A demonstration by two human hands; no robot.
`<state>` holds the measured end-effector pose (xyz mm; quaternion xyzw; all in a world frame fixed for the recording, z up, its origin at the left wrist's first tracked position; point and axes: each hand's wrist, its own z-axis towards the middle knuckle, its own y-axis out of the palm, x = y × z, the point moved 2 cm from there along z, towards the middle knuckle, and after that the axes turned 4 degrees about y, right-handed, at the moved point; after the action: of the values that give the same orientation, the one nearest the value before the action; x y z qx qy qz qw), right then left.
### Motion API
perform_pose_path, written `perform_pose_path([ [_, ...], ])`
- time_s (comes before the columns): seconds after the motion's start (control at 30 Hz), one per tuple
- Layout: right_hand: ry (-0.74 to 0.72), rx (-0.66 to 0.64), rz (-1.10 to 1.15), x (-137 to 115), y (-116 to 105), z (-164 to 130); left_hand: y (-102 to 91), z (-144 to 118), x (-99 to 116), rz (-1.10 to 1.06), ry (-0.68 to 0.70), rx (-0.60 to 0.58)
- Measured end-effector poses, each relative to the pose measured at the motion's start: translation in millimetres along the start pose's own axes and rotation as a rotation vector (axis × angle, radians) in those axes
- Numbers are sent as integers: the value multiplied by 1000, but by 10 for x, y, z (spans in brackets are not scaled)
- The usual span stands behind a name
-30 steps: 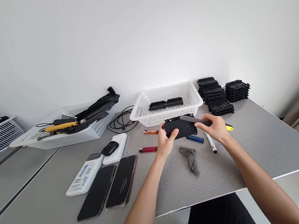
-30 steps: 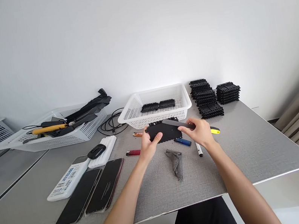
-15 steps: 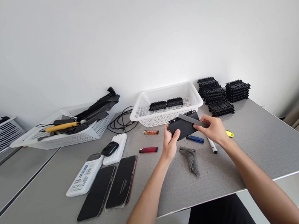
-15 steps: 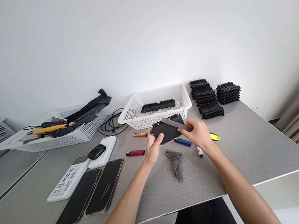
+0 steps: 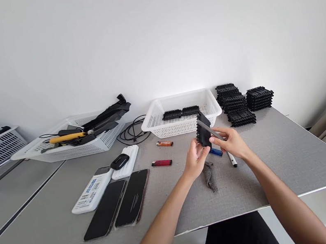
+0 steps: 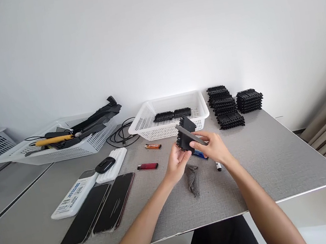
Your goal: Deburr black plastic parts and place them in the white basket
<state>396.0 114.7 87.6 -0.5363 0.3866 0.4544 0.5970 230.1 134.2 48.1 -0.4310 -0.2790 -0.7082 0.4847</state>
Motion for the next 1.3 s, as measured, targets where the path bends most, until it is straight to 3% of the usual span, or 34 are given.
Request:
perform_pose_path([
  [0.23,33,-140,105,-29,32,-10,-29,45,95,292,194,2],
  [0.47,29,-211,178,-39,-1,-12,-92,63,118,379,243,-38],
  [0.53,33,-229,188,-30,-16,-13,-136,75,86,354,233,15],
  [0.63,39,-293,167,-43,-30,-28,-232,97,44,283,258,256],
  [0.7,34,-350,139,-69,-34,-45,-271,105,33,235,287,358],
  [0.9,48,-453,83,-104,-49,-85,-264,100,14,143,131,320],
  [1.03,30,-351,32,-62,-48,-63,-296,102,24,136,148,422],
  [1.2,-19,38,-62,20,-40,5,-336,107,13,153,190,499],
  [1.3,-63,136,-105,26,-28,7,-341,102,2,193,207,487],
])
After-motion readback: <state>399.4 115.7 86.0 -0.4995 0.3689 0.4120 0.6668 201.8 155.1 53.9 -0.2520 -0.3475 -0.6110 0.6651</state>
